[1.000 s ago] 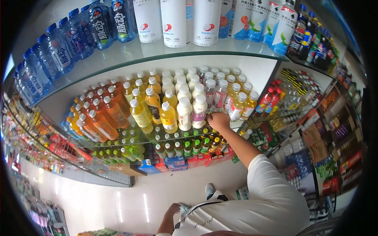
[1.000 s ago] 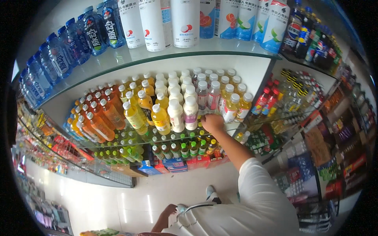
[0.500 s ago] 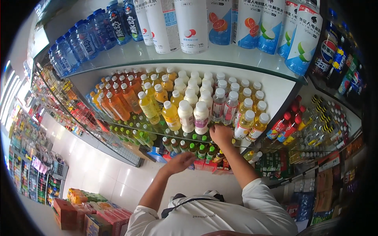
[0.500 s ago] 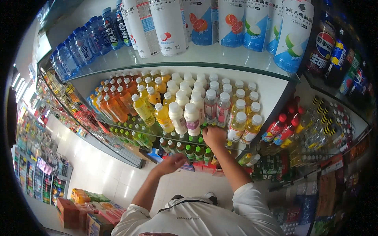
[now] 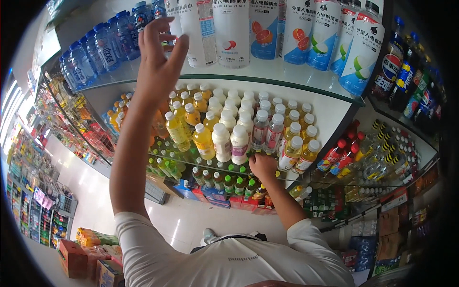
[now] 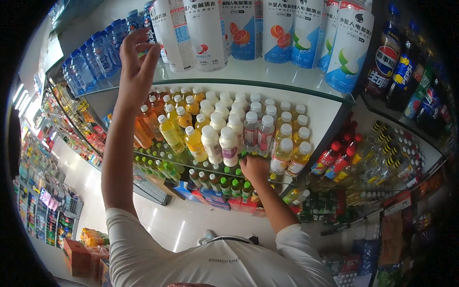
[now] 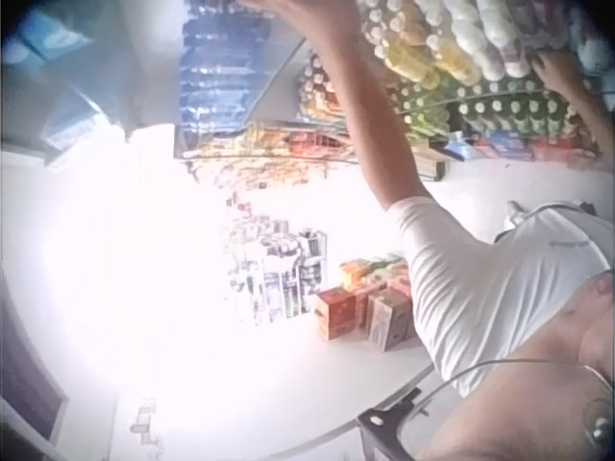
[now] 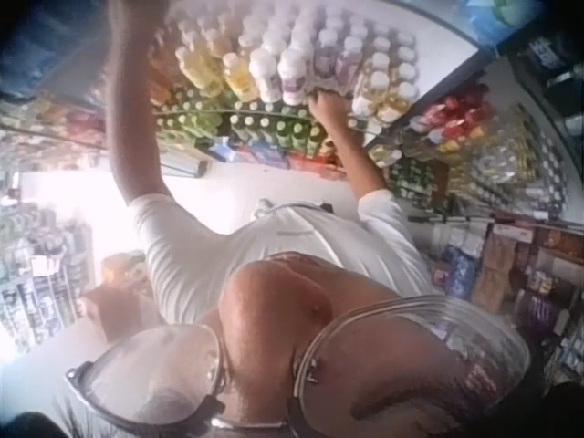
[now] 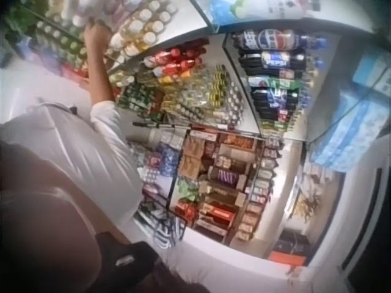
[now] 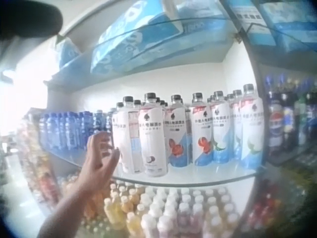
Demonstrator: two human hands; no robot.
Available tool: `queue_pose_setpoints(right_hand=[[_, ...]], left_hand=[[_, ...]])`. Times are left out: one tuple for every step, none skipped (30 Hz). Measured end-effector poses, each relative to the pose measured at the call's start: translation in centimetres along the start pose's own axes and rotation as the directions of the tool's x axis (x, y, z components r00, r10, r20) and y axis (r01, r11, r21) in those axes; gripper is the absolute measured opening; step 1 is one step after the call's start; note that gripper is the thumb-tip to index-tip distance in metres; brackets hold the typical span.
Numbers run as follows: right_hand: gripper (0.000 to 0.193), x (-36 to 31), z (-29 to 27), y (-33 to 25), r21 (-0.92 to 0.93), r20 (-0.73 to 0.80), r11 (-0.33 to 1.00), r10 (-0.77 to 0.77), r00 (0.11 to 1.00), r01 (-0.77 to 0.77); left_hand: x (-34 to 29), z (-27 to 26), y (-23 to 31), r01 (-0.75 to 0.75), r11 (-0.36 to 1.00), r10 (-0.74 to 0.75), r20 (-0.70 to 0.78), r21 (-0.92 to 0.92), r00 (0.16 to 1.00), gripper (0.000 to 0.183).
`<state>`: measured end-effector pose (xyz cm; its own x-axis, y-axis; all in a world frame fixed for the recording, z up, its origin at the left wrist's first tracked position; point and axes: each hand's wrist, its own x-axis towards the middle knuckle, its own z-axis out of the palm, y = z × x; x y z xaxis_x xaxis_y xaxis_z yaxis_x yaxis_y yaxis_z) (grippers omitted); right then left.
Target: The person organizes several plastic and glass bottles of drinks on a glass shelf in a store, turning them to show the labels and placing them in rows by hand.
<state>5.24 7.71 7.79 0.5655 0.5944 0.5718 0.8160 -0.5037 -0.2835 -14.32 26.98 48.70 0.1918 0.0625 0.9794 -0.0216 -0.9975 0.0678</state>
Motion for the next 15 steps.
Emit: queue_pose_setpoints(right_hand=[[0.028, 0.1, 0.1, -0.1, -0.012, 0.000, 1.000, 0.004, 1.000, -0.004], [0.028, 0.1, 0.2, -0.2, -0.011, -0.006, 1.000, -0.002, 1.000, 0.002], [0.028, 0.1, 0.3, -0.3, -0.011, -0.013, 1.000, -0.002, 1.000, 0.002], [0.027, 0.2, 0.3, -0.3, 0.016, -0.038, 1.000, -0.005, 0.999, 0.006], [0.027, 0.1, 0.3, -0.3, 0.005, -0.040, 1.000, 0.001, 0.999, -0.001], [0.027, 0.2, 0.1, -0.4, 0.000, -0.040, 1.000, -0.001, 0.999, 0.001], [0.026, 0.3, 0.0, -0.6, -0.003, -0.040, 1.000, -0.004, 0.999, 0.004], [0.026, 0.5, -0.1, -0.9, -0.012, -0.045, 1.000, 0.001, 0.999, -0.001], [0.026, 0.5, -0.2, -0.9, -0.018, -0.035, 1.000, 0.014, 0.999, -0.014], [0.025, 0.5, -0.3, -1.0, -0.023, -0.026, 0.999, 0.027, 0.999, -0.027], [0.025, 0.7, -0.4, -1.0, -0.031, -0.032, 0.999, 0.036, 0.999, -0.037], [0.024, 0.6, -0.4, -1.0, -0.021, -0.056, 1.000, 0.020, 0.998, -0.021], [0.023, 0.6, -0.4, -1.0, -0.011, -0.081, 1.000, 0.004, 0.997, -0.005], [0.023, 0.6, -0.4, -1.0, -0.016, -0.087, 1.000, 0.015, 0.996, -0.016], [0.022, 0.6, -0.3, -1.1, -0.023, -0.086, 1.000, 0.014, 0.996, -0.016]], left_hand=[[0.8, 0.7, -1.4, 0.133, 0.966, -0.118, 0.082, -0.222, 0.990, 0.058], [1.3, 1.3, -2.4, 0.271, 0.866, -0.209, 0.188, -0.421, 0.960, 0.070], [1.6, 1.9, -2.9, 0.273, 0.858, -0.209, 0.189, -0.434, 0.959, 0.070], [1.8, 2.5, -3.3, 0.297, 0.860, -0.208, 0.247, -0.415, 0.947, 0.079], [1.9, 2.8, -3.7, 0.319, 0.862, -0.206, 0.302, -0.395, 0.931, 0.088], [2.0, 2.8, -3.7, 0.357, 0.890, -0.240, 0.376, -0.282, 0.895, 0.086], [2.0, 3.0, -4.2, 0.356, 0.887, -0.235, 0.376, -0.294, 0.896, 0.086], [2.0, 3.4, -4.8, 0.356, 0.886, -0.223, 0.401, -0.296, 0.889, 0.087], [2.2, 3.7, -4.8, 0.356, 0.884, -0.209, 0.427, -0.301, 0.880, 0.087], [2.1, 3.7, -4.9, 0.357, 0.877, -0.214, 0.404, -0.321, 0.889, 0.084], [2.2, 3.5, -4.9, 0.353, 0.874, -0.205, 0.406, -0.333, 0.891, 0.084], [2.3, 3.1, -5.0, 0.366, 0.863, -0.205, 0.420, -0.348, 0.884, 0.082], [2.3, 2.8, -5.3, 0.377, 0.852, -0.203, 0.435, -0.363, 0.877, 0.080], [2.4, 2.7, -5.8, 0.388, 0.847, -0.210, 0.443, -0.362, 0.871, 0.078], [2.4, 2.5, -6.4, 0.385, 0.847, -0.203, 0.447, -0.367, 0.871, 0.078]])
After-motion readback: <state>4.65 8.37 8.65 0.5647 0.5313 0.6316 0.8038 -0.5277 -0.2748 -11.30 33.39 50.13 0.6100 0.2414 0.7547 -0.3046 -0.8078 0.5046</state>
